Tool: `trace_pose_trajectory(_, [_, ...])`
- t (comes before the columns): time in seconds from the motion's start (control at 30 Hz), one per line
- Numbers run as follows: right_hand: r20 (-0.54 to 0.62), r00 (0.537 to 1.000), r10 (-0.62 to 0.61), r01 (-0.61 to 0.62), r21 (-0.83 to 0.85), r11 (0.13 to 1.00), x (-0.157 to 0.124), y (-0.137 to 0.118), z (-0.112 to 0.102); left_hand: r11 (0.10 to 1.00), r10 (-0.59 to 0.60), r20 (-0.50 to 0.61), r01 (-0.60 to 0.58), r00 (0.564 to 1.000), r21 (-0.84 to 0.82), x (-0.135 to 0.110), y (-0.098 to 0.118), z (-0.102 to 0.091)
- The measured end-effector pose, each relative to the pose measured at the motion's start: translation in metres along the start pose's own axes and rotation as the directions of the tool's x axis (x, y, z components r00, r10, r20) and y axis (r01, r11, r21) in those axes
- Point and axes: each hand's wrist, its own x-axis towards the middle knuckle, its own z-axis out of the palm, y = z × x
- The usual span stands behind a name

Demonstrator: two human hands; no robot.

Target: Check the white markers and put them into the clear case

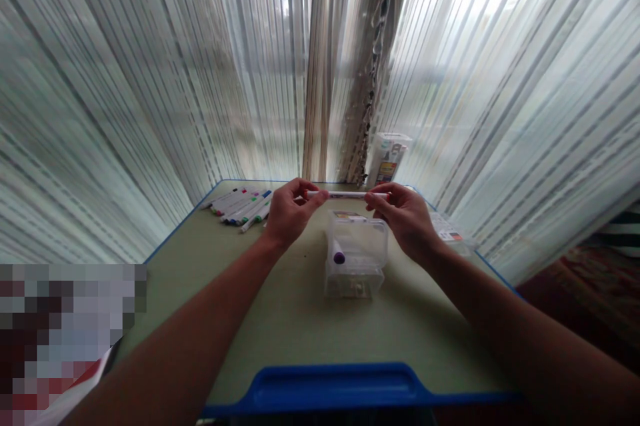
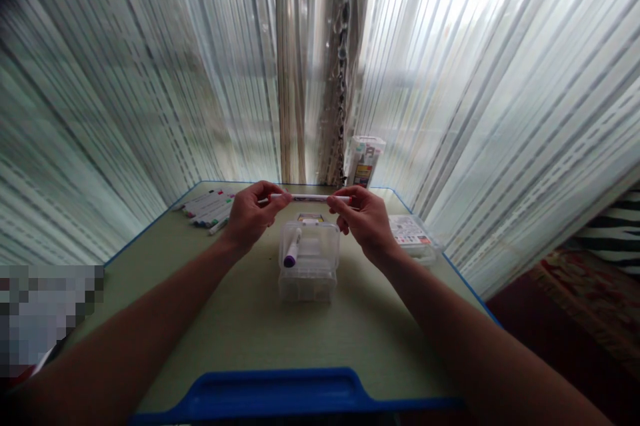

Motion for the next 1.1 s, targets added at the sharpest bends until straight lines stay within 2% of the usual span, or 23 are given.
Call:
trace_pose_trajectory(0.27, [-0.003, 0.996, 0.085, -0.083, 0.152, 0.985, 0.0015, 0.0001, -0.0012, 0.983, -0.059, 0.001, 0.058, 0.998, -0.175, 0.0018, 0.0011, 0.0009])
trace_pose_trajectory(0.47, [-0.032, 0.995, 0.091, -0.085, 0.162, 0.983, 0.0013, -0.001, -0.001, 0.974, -0.061, -0.021, 0.055, 0.998, -0.218, 0.0035, -0.0013, 0.0002])
trace_pose_trajectory(1.1, [-0.03, 1.0, 0.004, -0.004, 0.018, 1.0, 0.0007, 0.0017, -0.0008, 0.999, -0.013, -0.003, 0.013, 1.0, -0.042, 0.0017, -0.0075, -0.0004])
